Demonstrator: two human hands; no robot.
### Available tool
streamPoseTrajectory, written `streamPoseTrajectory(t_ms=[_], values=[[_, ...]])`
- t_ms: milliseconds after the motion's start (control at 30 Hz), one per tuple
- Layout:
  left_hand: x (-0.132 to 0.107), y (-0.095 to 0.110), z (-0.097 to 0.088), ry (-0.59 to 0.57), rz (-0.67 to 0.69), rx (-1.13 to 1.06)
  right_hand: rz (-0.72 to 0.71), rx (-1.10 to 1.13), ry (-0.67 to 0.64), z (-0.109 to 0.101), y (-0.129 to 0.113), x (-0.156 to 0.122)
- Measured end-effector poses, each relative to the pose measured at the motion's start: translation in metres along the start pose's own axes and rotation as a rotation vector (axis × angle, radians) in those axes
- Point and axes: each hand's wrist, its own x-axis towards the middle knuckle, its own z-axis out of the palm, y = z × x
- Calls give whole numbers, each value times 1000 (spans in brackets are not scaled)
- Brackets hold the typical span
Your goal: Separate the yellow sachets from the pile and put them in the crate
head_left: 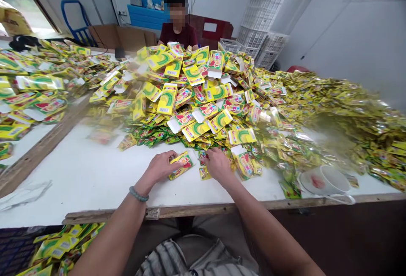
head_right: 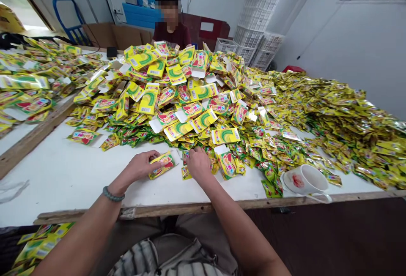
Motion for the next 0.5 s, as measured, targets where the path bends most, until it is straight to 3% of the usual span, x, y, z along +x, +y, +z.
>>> streamPoseTrajectory(t_ms=[167, 300, 367, 500], values=[[2, -1, 10, 270, 110, 153, -42, 213, 1, 10, 13, 3], [-2, 9, 18, 509, 209, 65, 42, 701, 119, 10, 19, 0], [-3, 19, 21, 470, 262, -149, 2, 1021, 105, 9, 17, -2], [2, 31, 27, 163, 261, -546, -20, 1440, -47, 6, 4, -5]])
